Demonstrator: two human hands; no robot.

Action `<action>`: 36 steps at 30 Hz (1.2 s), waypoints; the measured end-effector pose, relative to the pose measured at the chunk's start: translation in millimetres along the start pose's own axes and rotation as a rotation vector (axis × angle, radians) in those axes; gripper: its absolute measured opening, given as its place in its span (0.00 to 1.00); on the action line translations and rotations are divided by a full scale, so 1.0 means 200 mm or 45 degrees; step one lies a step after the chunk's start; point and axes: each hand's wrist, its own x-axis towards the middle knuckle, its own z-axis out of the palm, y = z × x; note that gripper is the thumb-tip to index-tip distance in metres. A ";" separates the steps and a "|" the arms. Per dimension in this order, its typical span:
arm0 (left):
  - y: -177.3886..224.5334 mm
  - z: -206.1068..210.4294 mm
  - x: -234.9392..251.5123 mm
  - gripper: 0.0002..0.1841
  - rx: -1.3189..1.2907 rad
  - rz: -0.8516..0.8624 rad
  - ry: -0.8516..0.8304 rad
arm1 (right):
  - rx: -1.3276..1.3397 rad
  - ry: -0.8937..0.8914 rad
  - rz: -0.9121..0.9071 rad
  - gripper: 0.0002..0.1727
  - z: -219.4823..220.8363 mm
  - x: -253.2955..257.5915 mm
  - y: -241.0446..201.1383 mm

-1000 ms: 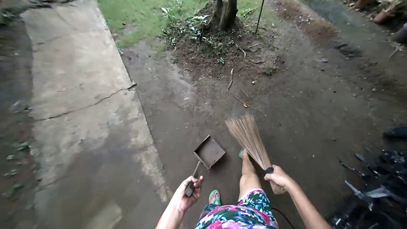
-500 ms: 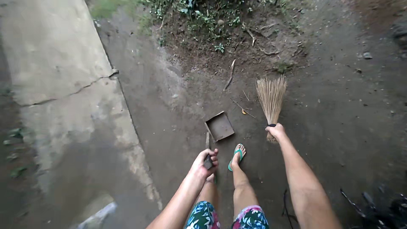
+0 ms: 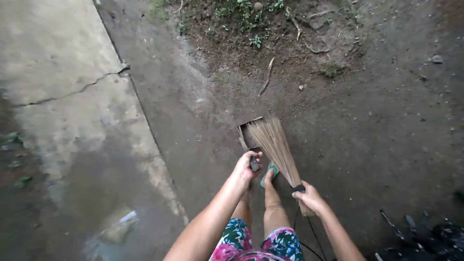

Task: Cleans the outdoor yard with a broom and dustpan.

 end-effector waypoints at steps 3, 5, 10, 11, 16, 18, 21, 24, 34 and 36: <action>0.04 -0.11 -0.03 0.06 -0.015 -0.026 -0.028 | 0.201 0.236 0.015 0.39 0.03 -0.02 0.05; 0.07 -0.18 -0.06 0.06 -0.012 -0.052 -0.058 | 0.251 0.418 0.054 0.37 0.03 0.05 0.04; 0.12 -0.30 -0.09 0.06 0.036 -0.047 -0.029 | 0.303 0.525 0.206 0.34 0.09 0.30 -0.03; 0.12 -0.29 -0.08 0.06 0.047 -0.039 -0.002 | 0.291 0.489 0.214 0.34 0.15 0.32 -0.06; 0.13 -0.26 -0.05 0.11 0.108 0.016 0.039 | 0.204 0.039 0.122 0.30 0.43 0.21 -0.14; 0.15 -0.28 -0.05 0.22 0.106 -0.024 0.059 | 0.268 -0.128 0.073 0.34 0.46 0.09 -0.14; 0.17 -0.39 -0.01 0.36 0.089 -0.105 0.034 | 0.420 -0.166 0.050 0.40 0.49 -0.08 -0.09; 0.21 -0.49 0.09 0.41 0.073 -0.101 -0.027 | 0.514 0.033 0.067 0.40 0.51 -0.14 -0.02; 0.02 -0.69 0.94 0.22 0.729 0.159 0.266 | 0.418 0.623 0.170 0.43 0.54 0.04 0.36; -0.05 -0.64 1.17 0.23 1.083 0.213 0.295 | 0.436 0.603 0.181 0.44 0.55 0.05 0.44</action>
